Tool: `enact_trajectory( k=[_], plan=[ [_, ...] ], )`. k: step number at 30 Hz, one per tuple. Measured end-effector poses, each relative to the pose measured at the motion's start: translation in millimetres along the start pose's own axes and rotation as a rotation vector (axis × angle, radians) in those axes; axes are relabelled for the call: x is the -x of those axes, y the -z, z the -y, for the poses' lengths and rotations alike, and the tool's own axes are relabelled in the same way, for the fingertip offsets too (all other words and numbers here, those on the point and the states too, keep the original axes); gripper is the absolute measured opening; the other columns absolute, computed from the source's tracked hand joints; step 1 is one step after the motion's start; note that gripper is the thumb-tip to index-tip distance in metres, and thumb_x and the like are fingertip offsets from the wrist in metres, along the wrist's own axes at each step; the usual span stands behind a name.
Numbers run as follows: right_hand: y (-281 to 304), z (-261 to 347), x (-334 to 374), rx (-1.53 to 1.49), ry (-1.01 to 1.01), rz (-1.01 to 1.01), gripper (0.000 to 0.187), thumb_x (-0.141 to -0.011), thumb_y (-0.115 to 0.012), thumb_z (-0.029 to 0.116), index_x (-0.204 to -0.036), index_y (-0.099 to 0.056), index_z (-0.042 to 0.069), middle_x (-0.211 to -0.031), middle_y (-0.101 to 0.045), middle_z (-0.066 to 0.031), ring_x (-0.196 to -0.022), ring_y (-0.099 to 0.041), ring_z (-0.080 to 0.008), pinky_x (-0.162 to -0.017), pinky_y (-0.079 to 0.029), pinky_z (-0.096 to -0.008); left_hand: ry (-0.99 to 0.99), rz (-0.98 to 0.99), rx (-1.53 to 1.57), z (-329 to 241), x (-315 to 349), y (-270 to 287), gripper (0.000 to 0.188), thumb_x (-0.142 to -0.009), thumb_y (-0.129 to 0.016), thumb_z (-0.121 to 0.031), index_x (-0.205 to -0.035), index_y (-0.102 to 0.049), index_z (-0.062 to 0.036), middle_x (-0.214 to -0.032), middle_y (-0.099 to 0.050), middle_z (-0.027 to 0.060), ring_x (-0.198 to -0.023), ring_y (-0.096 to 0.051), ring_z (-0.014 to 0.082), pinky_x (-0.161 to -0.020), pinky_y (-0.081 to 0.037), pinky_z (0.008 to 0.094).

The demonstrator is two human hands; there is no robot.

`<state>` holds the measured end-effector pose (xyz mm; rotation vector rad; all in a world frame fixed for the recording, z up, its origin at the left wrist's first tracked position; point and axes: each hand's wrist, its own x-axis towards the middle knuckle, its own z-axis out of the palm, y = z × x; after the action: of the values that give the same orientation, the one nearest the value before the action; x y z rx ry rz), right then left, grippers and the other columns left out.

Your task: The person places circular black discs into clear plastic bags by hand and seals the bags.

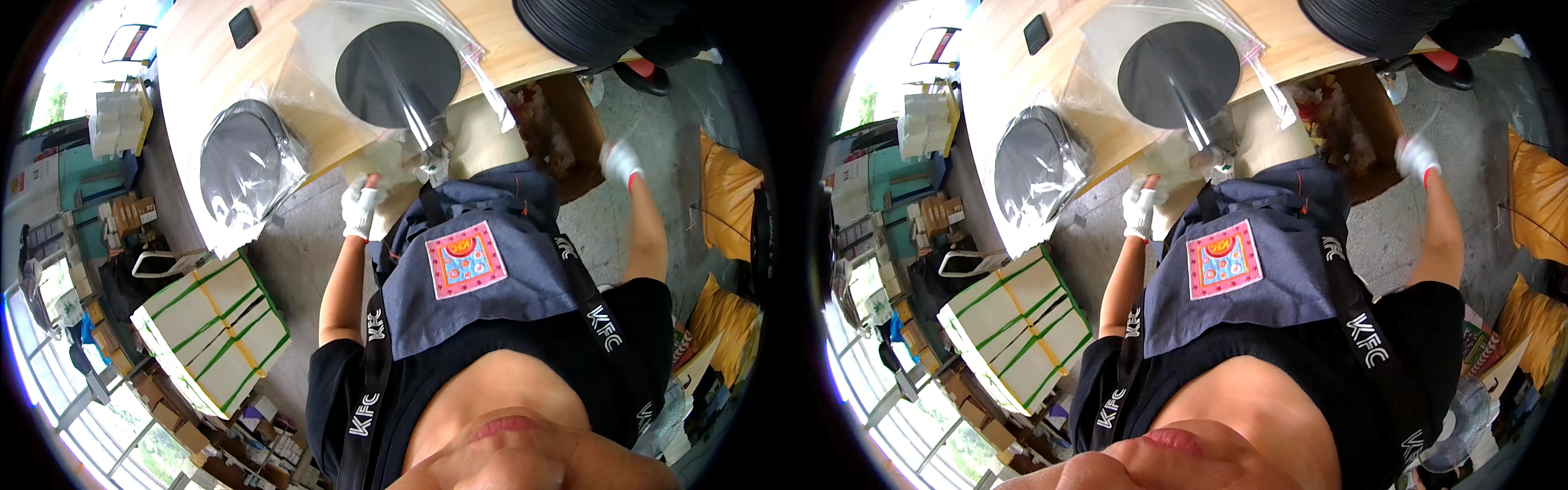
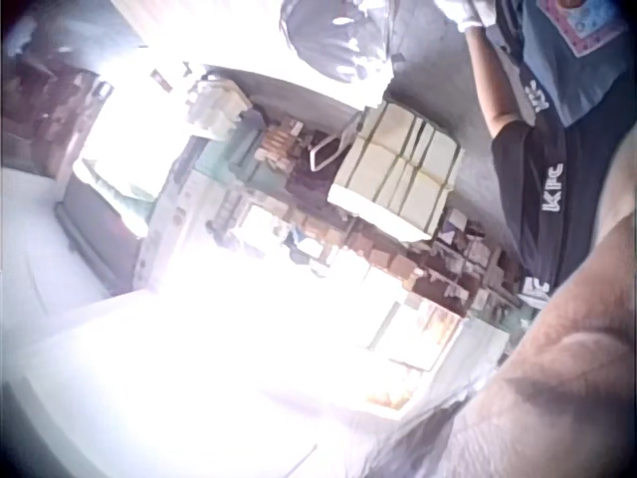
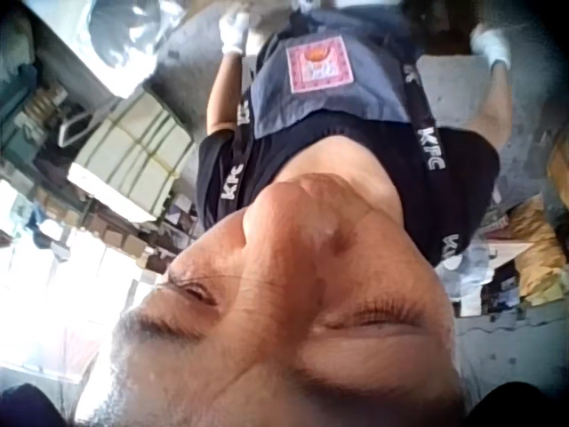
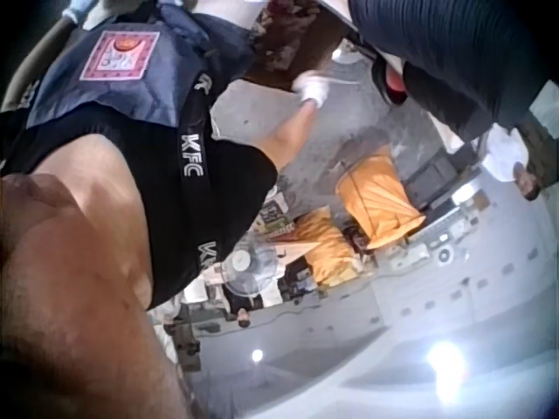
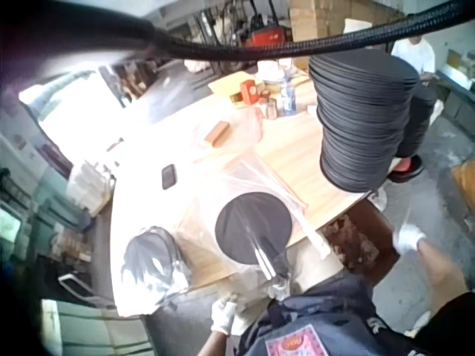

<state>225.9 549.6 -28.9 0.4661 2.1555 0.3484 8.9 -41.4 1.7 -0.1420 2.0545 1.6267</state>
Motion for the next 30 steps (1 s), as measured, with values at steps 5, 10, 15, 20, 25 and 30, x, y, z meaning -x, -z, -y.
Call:
enact_trajectory(
  k=[5,10,15,20,25,30],
  plan=[
    [60.7,84.1,31.4,-0.331,0.089,0.038,0.041,-0.087,-0.055,0.039,-0.115,-0.063,0.009,-0.113,-0.063,-0.0185,-0.104,-0.061,-0.0349,-0.089,-0.047,-0.0448,-1.005,-0.278,-1.138,-5.6,-42.2,9.1,0.045,-0.068,-0.067,-0.011,-0.112,-0.064,-0.0196,-0.114,-0.059,0.0109,-0.102,-0.056,0.0349,-0.085,-0.047,0.05],
    [191.5,164.8,28.4,-0.156,0.432,-1.305,0.04,-0.077,-0.065,0.02,-0.116,-0.059,0.016,-0.132,-0.051,-0.009,-0.122,-0.048,-0.0264,-0.106,-0.037,-0.0413,-1.409,0.049,-1.102,-59.2,-62.4,-23.1,0.051,-0.061,-0.07,-0.007,-0.109,-0.056,-0.0147,-0.106,-0.058,0.0067,-0.091,-0.054,0.0298,-0.077,-0.041,0.0509],
    [197.8,188.0,-0.1,-0.213,0.931,-1.429,0.045,-0.071,-0.069,0.019,-0.116,-0.065,0.021,-0.131,-0.054,-0.0026,-0.121,-0.049,-0.0243,-0.105,-0.038,-0.0413,-1.399,0.09,-1.161,-46.1,-50.7,-5.5,0.018,-0.069,-0.072,-0.016,-0.086,-0.068,-0.0154,-0.114,-0.065,-0.0008,-0.114,-0.057,0.023,-0.1,-0.037,0.0497],
    [181.6,193.3,9.0,-0.645,1.013,-1.335,0.026,-0.071,-0.073,0.019,-0.097,-0.072,0.018,-0.096,-0.07,0.0003,-0.093,-0.064,-0.0211,-0.085,-0.049,-0.0357,-1.07,-0.022,-0.937,-5.7,-33.8,14.9,0.013,-0.079,-0.066,-0.019,-0.091,-0.07,-0.0143,-0.106,-0.068,0.0054,-0.106,-0.061,0.0249,-0.1,-0.04,0.0417],
    [180.1,227.2,25.5,-1.078,0.53,-1.029,0.024,-0.083,-0.067,0.031,-0.081,-0.064,0.008,-0.074,-0.063,-0.0104,-0.072,-0.061,-0.0289,-0.064,-0.045,-0.0411,-0.289,-0.143,-0.254,9.6,-26.7,-0.7,0.02,-0.088,-0.059,-0.021,-0.081,-0.064,-0.0041,-0.079,-0.064,0.0046,-0.076,-0.058,0.0184,-0.074,-0.046,0.0308],
    [172.2,250.4,23.3,-1.468,0.204,-0.745,0.029,-0.087,-0.061,0.037,-0.094,-0.054,0.009,-0.081,-0.063,-0.0122,-0.077,-0.062,-0.0301,-0.066,-0.045,-0.0417,-0.008,-0.332,-0.02,13.1,-35.6,-16.9,0.024,-0.086,-0.061,-0.028,-0.077,-0.061,-0.005,-0.07,-0.056,-0.0004,-0.065,-0.048,0.0098,-0.063,-0.041,0.0262]
  ],
)
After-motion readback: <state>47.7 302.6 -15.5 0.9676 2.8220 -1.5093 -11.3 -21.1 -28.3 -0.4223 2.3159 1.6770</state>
